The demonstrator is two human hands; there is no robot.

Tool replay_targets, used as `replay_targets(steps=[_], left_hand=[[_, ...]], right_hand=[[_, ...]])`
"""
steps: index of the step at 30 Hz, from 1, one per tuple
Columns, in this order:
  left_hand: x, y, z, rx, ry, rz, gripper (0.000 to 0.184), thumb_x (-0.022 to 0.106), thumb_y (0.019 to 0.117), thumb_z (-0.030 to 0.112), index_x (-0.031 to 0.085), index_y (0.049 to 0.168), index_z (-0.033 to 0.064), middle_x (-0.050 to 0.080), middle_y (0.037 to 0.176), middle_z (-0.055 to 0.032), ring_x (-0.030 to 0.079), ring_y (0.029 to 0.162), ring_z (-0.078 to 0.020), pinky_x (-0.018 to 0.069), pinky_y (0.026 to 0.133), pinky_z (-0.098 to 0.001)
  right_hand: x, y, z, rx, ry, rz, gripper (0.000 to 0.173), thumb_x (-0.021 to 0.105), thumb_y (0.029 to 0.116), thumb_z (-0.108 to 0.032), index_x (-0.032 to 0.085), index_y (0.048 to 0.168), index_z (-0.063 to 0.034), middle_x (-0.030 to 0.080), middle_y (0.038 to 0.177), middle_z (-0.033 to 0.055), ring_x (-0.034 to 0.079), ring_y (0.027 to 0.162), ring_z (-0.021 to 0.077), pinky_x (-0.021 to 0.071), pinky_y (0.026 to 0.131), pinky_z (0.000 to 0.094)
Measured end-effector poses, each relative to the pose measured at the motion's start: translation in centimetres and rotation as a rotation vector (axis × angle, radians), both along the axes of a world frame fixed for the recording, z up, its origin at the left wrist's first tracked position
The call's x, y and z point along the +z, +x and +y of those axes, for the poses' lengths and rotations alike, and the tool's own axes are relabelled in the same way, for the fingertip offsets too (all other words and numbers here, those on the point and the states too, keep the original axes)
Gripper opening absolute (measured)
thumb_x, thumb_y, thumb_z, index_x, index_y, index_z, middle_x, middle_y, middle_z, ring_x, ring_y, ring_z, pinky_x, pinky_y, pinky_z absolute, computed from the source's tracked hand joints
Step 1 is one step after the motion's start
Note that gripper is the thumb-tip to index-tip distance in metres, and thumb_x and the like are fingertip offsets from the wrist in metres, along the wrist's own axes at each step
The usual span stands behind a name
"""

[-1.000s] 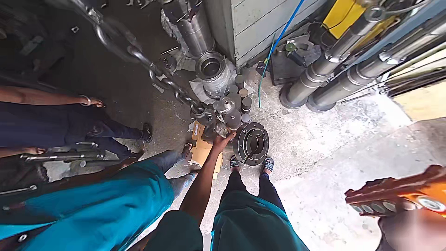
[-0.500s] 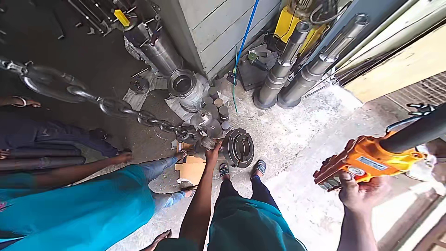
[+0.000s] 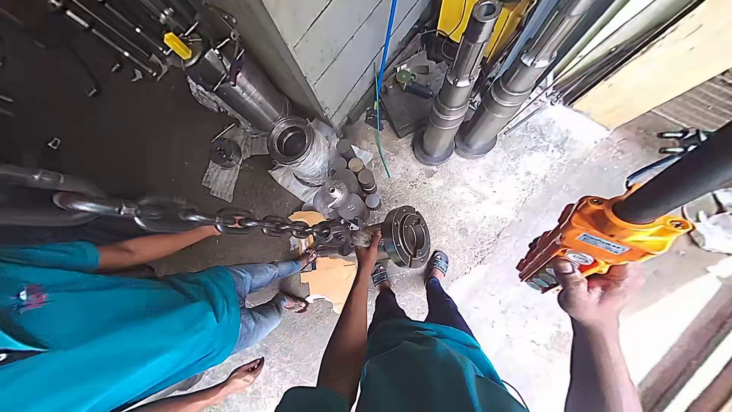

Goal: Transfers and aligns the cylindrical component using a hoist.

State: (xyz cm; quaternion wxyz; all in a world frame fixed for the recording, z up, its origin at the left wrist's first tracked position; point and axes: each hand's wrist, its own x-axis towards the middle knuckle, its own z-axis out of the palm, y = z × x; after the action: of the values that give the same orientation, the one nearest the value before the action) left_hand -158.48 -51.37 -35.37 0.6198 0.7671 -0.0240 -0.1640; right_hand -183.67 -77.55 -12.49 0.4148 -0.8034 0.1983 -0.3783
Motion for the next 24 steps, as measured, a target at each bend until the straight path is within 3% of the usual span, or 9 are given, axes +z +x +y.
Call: replay_targets(steps=[5,10,17,24], left_hand=[[-0.3,-0.2,-0.7,-0.141,0.001,0.034,0.018,0.074,0.0896,0.01,0.067,0.102,-0.0009,0.071,0.097,-0.0097,0.068,0.095,-0.0155,0.0562,0.091,-0.0373],[-0.6,1.2,-0.4,-0.443,-0.146,0.078,0.021,0.071,0.0897,0.005,0.063,0.106,-0.006,0.069,0.107,-0.0143,0.065,0.11,-0.0187,0.0521,0.103,-0.036],[-2.7,0.8,-2.0,-0.47,-0.135,0.072,0.021,0.069,0.0906,0.004,0.063,0.107,-0.0086,0.068,0.11,-0.016,0.063,0.11,-0.0167,0.0507,0.102,-0.0318],[-3.7,-0.4,-3.9,-0.424,-0.096,0.105,0.02,0.068,0.0918,0.001,0.062,0.108,-0.008,0.068,0.11,-0.015,0.063,0.109,-0.0154,0.0511,0.1,-0.0305]], right_hand=[[-0.3,0.2,1.6,-0.06,-0.042,0.02,0.059,0.066,0.0941,-0.05,0.052,0.137,-0.0117,0.067,0.115,0.0002,0.067,0.104,0.0045,0.0588,0.088,0.0316],[-0.3,0.2,4.0,-0.124,-0.066,0.014,0.06,0.066,0.0944,-0.051,0.052,0.137,-0.0107,0.068,0.113,-0.0008,0.066,0.103,0.0018,0.0579,0.089,0.0284],[-1.4,-0.3,4.8,-0.199,-0.05,0.0,0.06,0.067,0.0942,-0.052,0.054,0.133,-0.008,0.07,0.108,0.0016,0.069,0.099,0.0056,0.0595,0.088,0.0314],[-2.2,0.0,-0.8,-0.239,-0.218,0.025,0.062,0.066,0.0942,-0.052,0.052,0.132,-0.005,0.07,0.105,0.0096,0.07,0.097,0.0118,0.0599,0.085,0.037]])
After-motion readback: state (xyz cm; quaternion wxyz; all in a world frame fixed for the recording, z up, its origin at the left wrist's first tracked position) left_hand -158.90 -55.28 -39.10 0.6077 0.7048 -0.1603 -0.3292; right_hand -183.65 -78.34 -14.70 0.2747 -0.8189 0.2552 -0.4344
